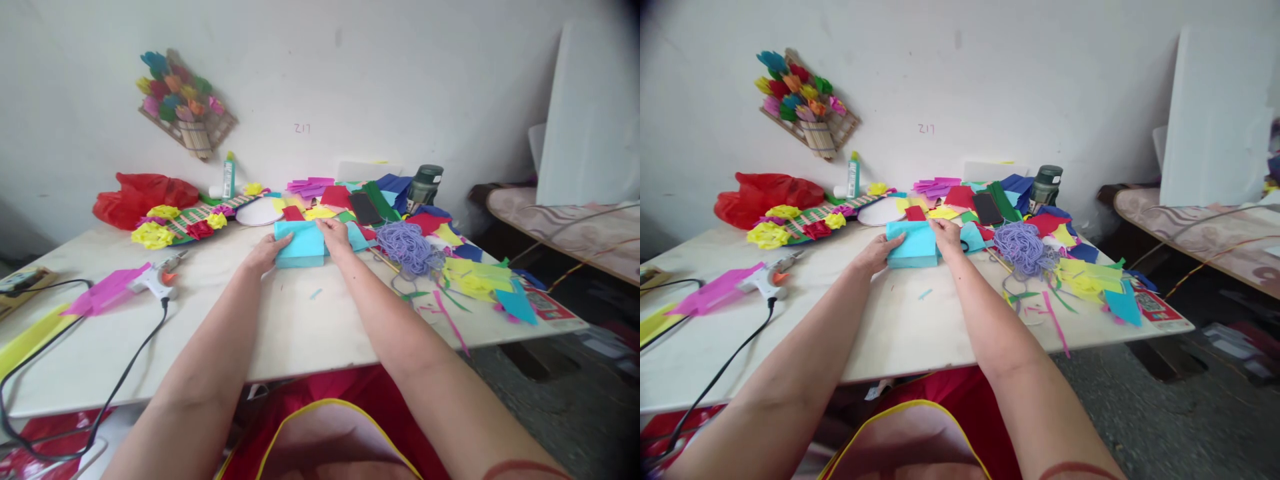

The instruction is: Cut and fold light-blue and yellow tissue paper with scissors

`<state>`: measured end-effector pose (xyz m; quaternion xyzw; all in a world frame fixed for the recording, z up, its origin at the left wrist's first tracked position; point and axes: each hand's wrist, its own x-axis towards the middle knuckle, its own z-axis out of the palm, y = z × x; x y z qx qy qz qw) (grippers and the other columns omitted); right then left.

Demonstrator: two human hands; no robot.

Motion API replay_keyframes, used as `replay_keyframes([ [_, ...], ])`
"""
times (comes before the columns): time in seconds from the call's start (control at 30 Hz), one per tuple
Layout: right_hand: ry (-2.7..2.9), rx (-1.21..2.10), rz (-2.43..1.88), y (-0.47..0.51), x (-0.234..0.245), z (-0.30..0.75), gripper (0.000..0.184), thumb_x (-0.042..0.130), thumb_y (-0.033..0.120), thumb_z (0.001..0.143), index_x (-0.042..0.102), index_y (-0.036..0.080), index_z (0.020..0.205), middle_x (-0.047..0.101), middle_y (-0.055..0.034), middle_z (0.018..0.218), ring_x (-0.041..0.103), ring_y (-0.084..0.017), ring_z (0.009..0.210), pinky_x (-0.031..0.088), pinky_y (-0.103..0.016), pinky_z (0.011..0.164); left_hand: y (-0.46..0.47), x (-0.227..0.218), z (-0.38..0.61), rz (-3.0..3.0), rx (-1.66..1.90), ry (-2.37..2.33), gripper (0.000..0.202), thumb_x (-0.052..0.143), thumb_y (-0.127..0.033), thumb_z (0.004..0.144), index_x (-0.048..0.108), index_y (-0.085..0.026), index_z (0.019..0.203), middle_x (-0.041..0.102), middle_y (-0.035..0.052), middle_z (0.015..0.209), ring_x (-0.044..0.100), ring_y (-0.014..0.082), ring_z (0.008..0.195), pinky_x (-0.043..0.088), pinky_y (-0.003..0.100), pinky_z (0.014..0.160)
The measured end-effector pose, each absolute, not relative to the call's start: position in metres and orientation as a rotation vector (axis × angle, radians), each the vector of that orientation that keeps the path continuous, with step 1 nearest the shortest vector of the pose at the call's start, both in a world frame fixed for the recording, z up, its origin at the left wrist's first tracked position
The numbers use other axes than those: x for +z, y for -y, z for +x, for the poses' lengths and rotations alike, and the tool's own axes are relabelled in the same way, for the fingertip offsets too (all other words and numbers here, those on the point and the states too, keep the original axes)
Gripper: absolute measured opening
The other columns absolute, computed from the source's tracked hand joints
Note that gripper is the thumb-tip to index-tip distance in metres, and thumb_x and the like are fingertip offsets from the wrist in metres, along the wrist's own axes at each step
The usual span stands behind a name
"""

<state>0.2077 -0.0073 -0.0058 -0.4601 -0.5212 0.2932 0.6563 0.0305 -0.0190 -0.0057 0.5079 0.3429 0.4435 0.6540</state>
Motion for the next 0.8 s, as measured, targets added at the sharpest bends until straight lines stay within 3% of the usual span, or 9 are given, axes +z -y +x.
replay_keyframes([
  [0.2,1.265,0.551,-1.382,0.011,0.005,0.225,0.036,0.039,0.042,0.085,0.065,0.017,0.090,0.063,-0.0011,0.061,0.057,-0.013,0.051,0.045,-0.025,0.056,0.013,-0.008,0.023,1.099,1.194,-0.764,0.045,0.077,-0.036,0.062,0.065,-0.013,0.099,0.070,0.0112,0.099,0.063,0.0265,0.099,0.049,0.039,0.090],
  [0.3,1.543,0.150,-1.719,0.019,0.015,0.235,0.024,0.048,0.030,0.082,0.068,0.021,0.092,0.069,-0.0059,0.079,0.064,-0.018,0.075,0.047,-0.029,0.071,0.010,-0.010,0.020,1.069,1.283,-0.720,0.043,0.075,-0.035,0.066,0.064,-0.014,0.102,0.069,0.0112,0.103,0.061,0.0255,0.103,0.047,0.039,0.094],
  [0.4,1.804,-0.075,-2.027,0.027,0.025,0.237,0.025,0.054,0.021,0.077,0.069,0.018,0.096,0.068,-0.0135,0.098,0.062,-0.025,0.096,0.045,-0.033,0.079,0.009,-0.012,0.019,1.041,1.323,-0.702,0.042,0.074,-0.035,0.067,0.064,-0.014,0.103,0.069,0.0120,0.103,0.060,0.0254,0.105,0.045,0.040,0.096],
  [0.6,1.947,0.041,-2.300,0.032,0.028,0.235,0.040,0.062,0.021,0.070,0.065,0.010,0.108,0.063,-0.0208,0.110,0.060,-0.030,0.103,0.046,-0.035,0.080,0.005,-0.016,0.017,0.967,1.378,-0.700,0.042,0.075,-0.033,0.067,0.063,-0.015,0.102,0.069,0.0122,0.103,0.060,0.0261,0.106,0.043,0.043,0.098],
  [0.8,1.982,0.026,-2.274,0.029,0.020,0.234,0.039,0.062,0.020,0.070,0.065,0.011,0.108,0.064,-0.0204,0.106,0.060,-0.028,0.102,0.045,-0.032,0.079,0.002,-0.020,0.016,0.932,1.403,-0.680,0.041,0.075,-0.031,0.066,0.063,-0.014,0.101,0.068,0.0114,0.105,0.059,0.0253,0.107,0.042,0.042,0.099],
])
